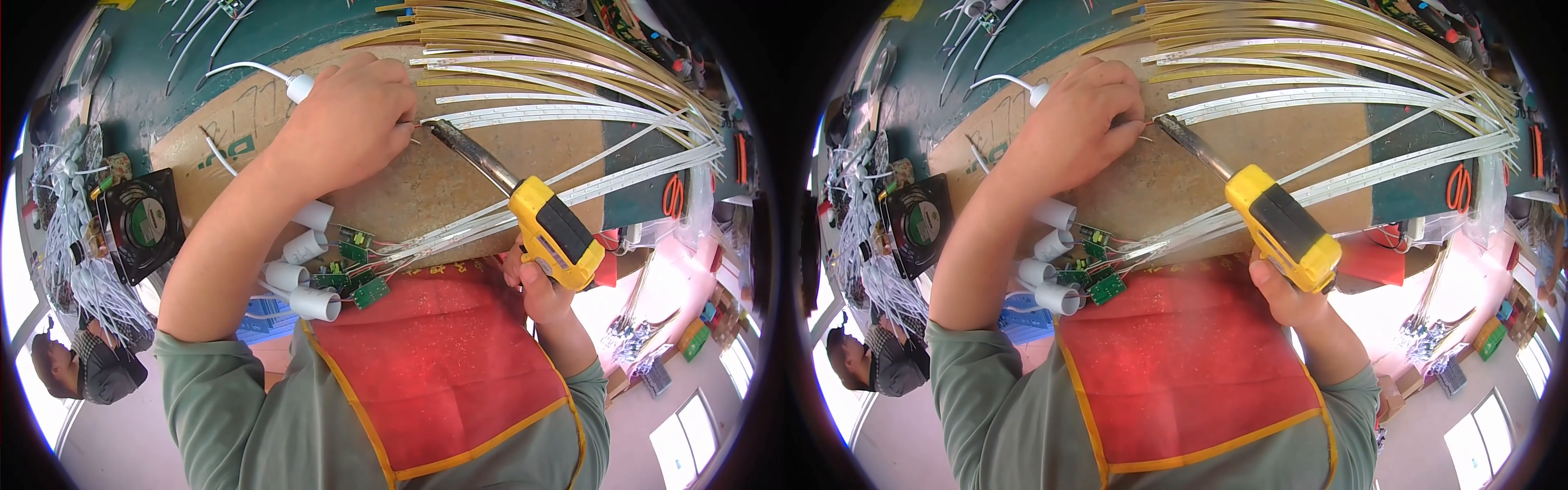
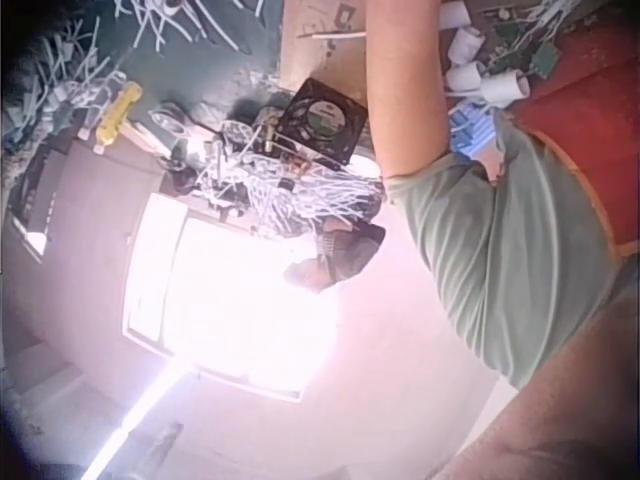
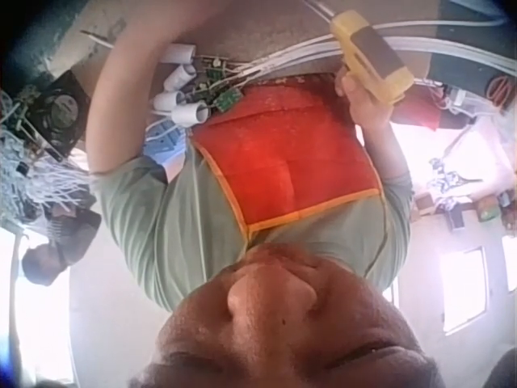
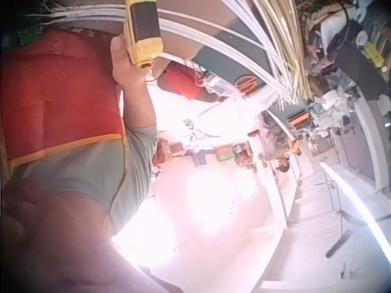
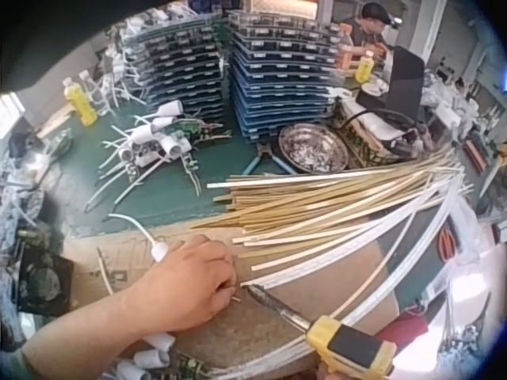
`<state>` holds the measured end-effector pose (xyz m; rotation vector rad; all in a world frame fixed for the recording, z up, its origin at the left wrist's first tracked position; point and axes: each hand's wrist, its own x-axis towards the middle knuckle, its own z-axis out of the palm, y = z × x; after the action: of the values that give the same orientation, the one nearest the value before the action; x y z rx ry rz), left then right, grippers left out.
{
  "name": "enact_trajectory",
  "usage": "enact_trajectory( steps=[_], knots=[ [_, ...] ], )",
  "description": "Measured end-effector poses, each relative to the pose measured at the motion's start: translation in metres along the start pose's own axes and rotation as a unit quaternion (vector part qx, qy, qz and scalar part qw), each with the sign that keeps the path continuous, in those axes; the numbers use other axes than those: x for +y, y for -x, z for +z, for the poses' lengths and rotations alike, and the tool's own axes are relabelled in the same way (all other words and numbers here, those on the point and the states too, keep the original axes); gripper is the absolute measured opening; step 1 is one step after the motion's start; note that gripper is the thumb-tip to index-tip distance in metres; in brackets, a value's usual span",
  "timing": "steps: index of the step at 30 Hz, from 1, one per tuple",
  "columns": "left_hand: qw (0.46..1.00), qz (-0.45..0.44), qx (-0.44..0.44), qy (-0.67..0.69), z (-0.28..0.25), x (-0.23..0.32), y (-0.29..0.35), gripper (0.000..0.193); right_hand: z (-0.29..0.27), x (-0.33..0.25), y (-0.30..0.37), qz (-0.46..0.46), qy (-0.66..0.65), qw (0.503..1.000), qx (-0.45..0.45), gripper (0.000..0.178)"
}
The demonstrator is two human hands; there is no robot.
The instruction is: The person solders wires from circuit modules onto LED light strips using a soldering gun.
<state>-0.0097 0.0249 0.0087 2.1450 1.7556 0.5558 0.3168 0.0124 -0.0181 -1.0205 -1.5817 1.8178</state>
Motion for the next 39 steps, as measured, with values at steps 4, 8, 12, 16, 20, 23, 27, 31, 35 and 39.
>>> enact_trajectory(
  steps=[4, 8, 12, 16, 20, 23, 27, 31, 35, 39],
  knots=[
    [1.000, -0.002, 0.002, -0.001, 0.000, 0.001, 0.001, 0.010, -0.002, -0.001, -0.004, -0.024, -0.008, 0.999, -0.019, 0.058],
    [1.000, -0.006, -0.006, -0.004, -0.001, 0.002, -0.001, 0.010, 0.000, -0.004, -0.004, -0.014, -0.029, 0.999, -0.010, 0.062],
    [1.000, -0.005, -0.006, -0.007, -0.001, 0.002, -0.002, 0.010, 0.000, -0.004, -0.004, -0.002, -0.034, 0.999, -0.010, 0.065],
    [1.000, -0.016, -0.012, 0.001, -0.002, 0.002, -0.002, 0.010, 0.000, -0.006, -0.005, -0.004, -0.034, 0.999, -0.015, 0.066],
    [0.999, -0.025, -0.026, 0.002, -0.004, 0.004, -0.003, 0.010, -0.002, -0.005, -0.004, -0.003, -0.035, 0.999, -0.012, 0.066],
    [0.999, -0.030, -0.028, 0.003, -0.004, 0.004, -0.003, 0.010, -0.003, -0.010, -0.005, 0.019, -0.074, 0.997, -0.024, 0.018],
    [0.999, -0.032, -0.026, 0.008, -0.005, 0.006, -0.002, 0.010, -0.003, -0.009, -0.005, 0.010, -0.077, 0.997, -0.025, 0.016],
    [0.999, -0.033, -0.026, 0.003, -0.005, 0.006, -0.002, 0.010, -0.004, 0.000, -0.003, -0.002, -0.039, 0.999, -0.023, 0.064],
    [0.999, -0.031, -0.019, 0.002, -0.003, 0.006, -0.003, 0.010, -0.003, 0.000, -0.003, -0.008, -0.035, 0.999, -0.014, 0.064],
    [0.999, -0.033, -0.017, 0.008, -0.005, 0.005, -0.001, 0.010, -0.001, 0.000, -0.003, -0.018, -0.038, 0.999, -0.007, 0.063]
  ],
)
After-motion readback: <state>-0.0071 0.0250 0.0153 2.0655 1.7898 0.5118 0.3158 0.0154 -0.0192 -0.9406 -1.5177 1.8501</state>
